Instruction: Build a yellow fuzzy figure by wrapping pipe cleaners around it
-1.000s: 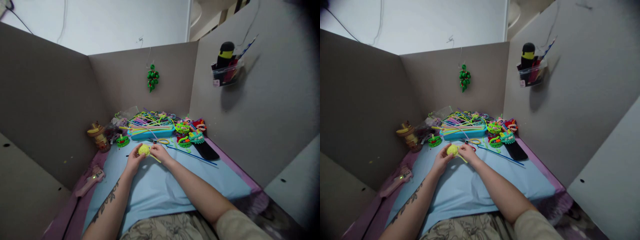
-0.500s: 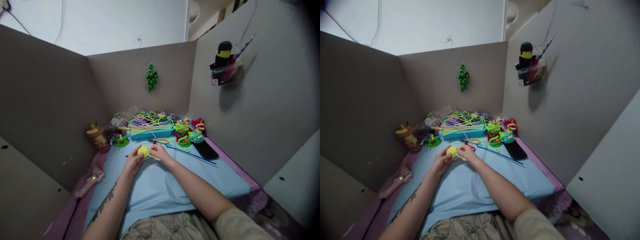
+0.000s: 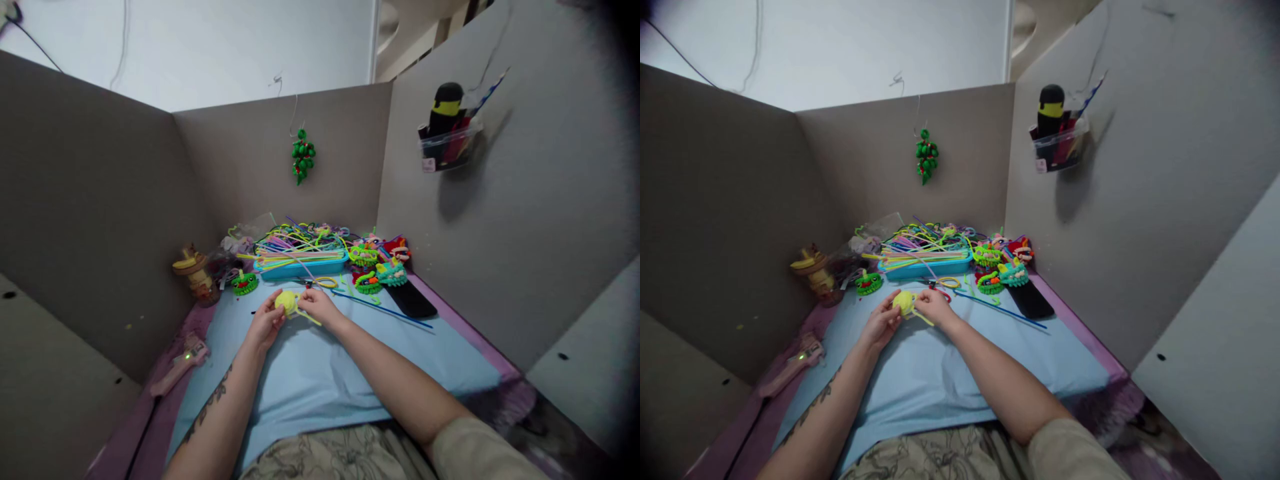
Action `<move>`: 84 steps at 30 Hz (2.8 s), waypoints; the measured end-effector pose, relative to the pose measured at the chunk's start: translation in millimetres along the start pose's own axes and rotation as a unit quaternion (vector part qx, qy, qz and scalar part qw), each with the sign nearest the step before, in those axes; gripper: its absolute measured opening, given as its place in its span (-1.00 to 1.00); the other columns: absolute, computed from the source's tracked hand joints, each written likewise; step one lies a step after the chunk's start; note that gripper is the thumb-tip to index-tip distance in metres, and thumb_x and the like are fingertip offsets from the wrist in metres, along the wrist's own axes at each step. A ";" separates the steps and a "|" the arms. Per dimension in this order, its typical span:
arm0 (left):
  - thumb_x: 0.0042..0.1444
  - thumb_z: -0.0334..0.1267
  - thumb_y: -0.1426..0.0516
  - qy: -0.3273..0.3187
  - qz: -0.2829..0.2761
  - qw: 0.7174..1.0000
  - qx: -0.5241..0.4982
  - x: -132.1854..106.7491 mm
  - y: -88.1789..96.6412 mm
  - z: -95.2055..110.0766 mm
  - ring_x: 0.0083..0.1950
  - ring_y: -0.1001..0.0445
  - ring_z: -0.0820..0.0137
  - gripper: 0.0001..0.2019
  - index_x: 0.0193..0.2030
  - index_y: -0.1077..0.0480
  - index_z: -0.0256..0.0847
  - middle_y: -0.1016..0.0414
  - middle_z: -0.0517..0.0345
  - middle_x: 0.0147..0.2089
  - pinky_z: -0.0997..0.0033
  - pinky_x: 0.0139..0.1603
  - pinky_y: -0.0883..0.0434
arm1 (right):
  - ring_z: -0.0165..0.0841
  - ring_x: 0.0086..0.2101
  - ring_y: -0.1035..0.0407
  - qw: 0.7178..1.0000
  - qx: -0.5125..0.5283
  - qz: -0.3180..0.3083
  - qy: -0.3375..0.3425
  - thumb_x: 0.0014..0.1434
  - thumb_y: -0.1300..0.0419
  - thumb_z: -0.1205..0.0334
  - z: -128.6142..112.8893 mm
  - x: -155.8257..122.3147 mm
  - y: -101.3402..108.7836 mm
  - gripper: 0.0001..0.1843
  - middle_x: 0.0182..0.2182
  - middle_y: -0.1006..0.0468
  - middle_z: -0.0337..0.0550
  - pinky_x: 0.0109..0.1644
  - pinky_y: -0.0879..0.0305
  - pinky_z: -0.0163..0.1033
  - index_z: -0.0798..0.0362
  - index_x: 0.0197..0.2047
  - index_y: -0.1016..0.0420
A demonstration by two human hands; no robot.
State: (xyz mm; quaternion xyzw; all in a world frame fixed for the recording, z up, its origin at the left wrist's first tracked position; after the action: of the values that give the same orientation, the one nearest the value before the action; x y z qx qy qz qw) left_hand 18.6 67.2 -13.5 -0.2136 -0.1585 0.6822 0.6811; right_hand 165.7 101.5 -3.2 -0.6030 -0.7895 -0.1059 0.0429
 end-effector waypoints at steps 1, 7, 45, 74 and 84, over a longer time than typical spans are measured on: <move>-0.17 -0.53 -0.27 -0.004 -0.006 1.000 -0.004 0.4 0.2 0.1 -0.41 -0.48 0.54 -0.44 0.04 -0.35 -0.23 -0.50 0.08 -0.17 0.70 -0.53 -0.41 | -0.53 -0.64 -0.08 1.000 0.001 0.000 0.002 -0.12 -0.14 0.28 -0.9 -0.3 -0.1 -0.91 -0.71 -0.25 -0.39 -0.56 0.01 -0.41 0.09 -0.58 -0.31; -0.13 -0.56 -0.22 0.012 -0.038 0.998 -0.049 2.1 0.2 -0.7 -0.38 -0.50 0.51 -0.39 0.13 -0.28 -0.23 -0.50 0.04 -0.17 0.73 -0.55 -0.41 | -0.53 -0.63 -0.09 1.000 -0.002 -0.004 0.029 -0.12 -0.14 0.28 -8.7 -4.3 -0.8 -0.91 -0.69 -0.26 -0.37 -0.56 0.02 -0.41 0.09 -0.57 -0.30; -0.26 -0.32 -0.37 -0.026 -0.036 0.991 0.124 -9.8 -14.0 5.4 -0.32 -0.48 0.42 -0.24 0.17 -0.27 -0.22 -0.45 -0.05 -0.01 0.59 -0.45 -0.36 | -0.54 -0.66 -0.07 0.999 0.043 0.015 -0.025 -0.15 -0.18 0.15 -7.0 -4.8 2.9 -0.82 -0.70 -0.27 -0.38 -0.58 0.06 -0.40 0.11 -0.54 -0.35; -0.21 -0.32 -0.33 -0.091 -0.046 0.965 0.241 -7.7 -18.9 0.3 -0.18 -0.48 0.29 -0.45 0.01 -0.38 -0.24 -0.47 -0.03 -0.02 0.45 -0.28 -0.42 | -0.32 -0.49 -0.43 0.883 0.401 -0.005 -0.244 0.02 -0.22 0.14 18.6 -5.0 -10.4 -0.80 -0.57 -0.51 -0.14 -0.38 -0.36 -0.22 0.12 -0.44 -0.43; -0.26 -0.31 -0.35 -0.058 -0.072 0.961 0.259 -14.5 -26.4 0.2 -0.24 -0.49 0.30 -0.45 -0.02 -0.42 -0.25 -0.51 -0.03 -0.07 0.47 -0.35 -0.40 | -0.35 -0.39 -0.42 0.896 0.399 0.006 -0.193 0.02 -0.19 0.21 14.0 5.8 7.6 -0.89 -0.44 -0.54 -0.18 -0.31 -0.31 -0.26 0.05 -0.37 -0.42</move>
State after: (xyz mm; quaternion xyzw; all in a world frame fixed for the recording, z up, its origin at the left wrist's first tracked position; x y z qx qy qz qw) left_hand 41.0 53.3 1.2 0.0219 -0.0305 0.6600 0.7503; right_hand 172.3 111.9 -14.8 -0.5486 -0.7545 0.3369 0.1275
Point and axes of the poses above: each hand's wrist, its own x-axis towards the middle knuckle, its own y-axis out of the back of the hand, z = x × y, the point moved 5 cm from there along x, towards the middle knuckle
